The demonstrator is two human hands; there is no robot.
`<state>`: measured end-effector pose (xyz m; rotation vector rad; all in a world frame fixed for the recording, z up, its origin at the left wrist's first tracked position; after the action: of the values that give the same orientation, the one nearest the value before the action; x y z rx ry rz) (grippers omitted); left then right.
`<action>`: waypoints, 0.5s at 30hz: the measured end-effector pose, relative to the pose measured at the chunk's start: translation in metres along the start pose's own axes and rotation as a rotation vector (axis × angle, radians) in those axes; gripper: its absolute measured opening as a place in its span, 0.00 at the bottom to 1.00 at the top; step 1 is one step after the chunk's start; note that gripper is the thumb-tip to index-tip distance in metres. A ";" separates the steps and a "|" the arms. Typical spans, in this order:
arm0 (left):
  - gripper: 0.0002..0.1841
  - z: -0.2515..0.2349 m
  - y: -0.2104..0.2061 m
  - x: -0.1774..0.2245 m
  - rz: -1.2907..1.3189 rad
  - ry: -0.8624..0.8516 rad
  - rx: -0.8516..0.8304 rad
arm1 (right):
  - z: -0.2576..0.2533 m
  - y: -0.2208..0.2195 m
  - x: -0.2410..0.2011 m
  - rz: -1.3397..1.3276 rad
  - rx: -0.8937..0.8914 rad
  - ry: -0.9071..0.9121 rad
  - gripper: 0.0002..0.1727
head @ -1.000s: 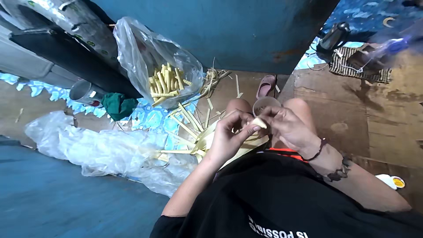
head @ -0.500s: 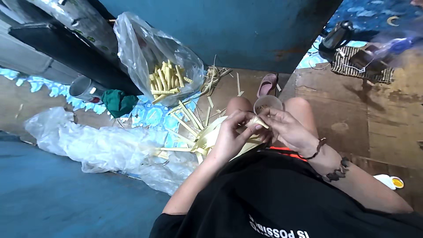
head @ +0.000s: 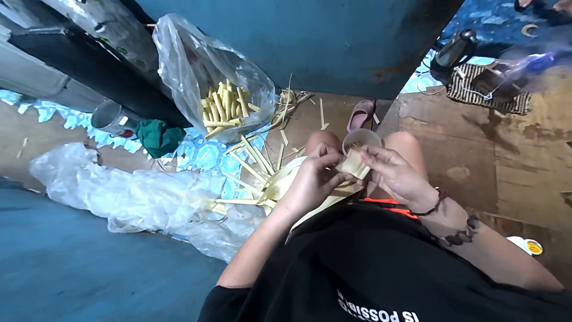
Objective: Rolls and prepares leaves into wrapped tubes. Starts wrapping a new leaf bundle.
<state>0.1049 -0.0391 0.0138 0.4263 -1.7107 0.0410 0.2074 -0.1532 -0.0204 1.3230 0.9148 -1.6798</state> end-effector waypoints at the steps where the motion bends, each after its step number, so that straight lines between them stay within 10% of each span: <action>1: 0.09 -0.001 -0.001 0.001 0.010 -0.003 0.000 | -0.001 -0.001 0.000 -0.022 0.021 -0.034 0.11; 9: 0.08 -0.003 0.006 0.001 0.018 -0.044 0.041 | 0.003 -0.004 0.001 -0.010 0.029 -0.052 0.18; 13: 0.04 -0.004 0.007 -0.008 0.117 0.051 -0.038 | 0.014 -0.004 -0.022 0.710 0.227 0.447 0.27; 15: 0.08 -0.005 0.008 -0.009 0.126 0.071 -0.064 | 0.012 -0.002 -0.015 0.574 0.161 0.367 0.19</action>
<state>0.1082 -0.0281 0.0079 0.2659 -1.6621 0.0917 0.2030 -0.1607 -0.0032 1.8340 0.5214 -1.1005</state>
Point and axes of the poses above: each hand's wrist, its own z-axis away from the middle knuckle, its own y-axis out of the back of the hand, x = y × z, the point moved 7 cm from there along -z, towards the middle knuckle, and after that the axes turned 12 degrees about z, right-handed, at the moved point
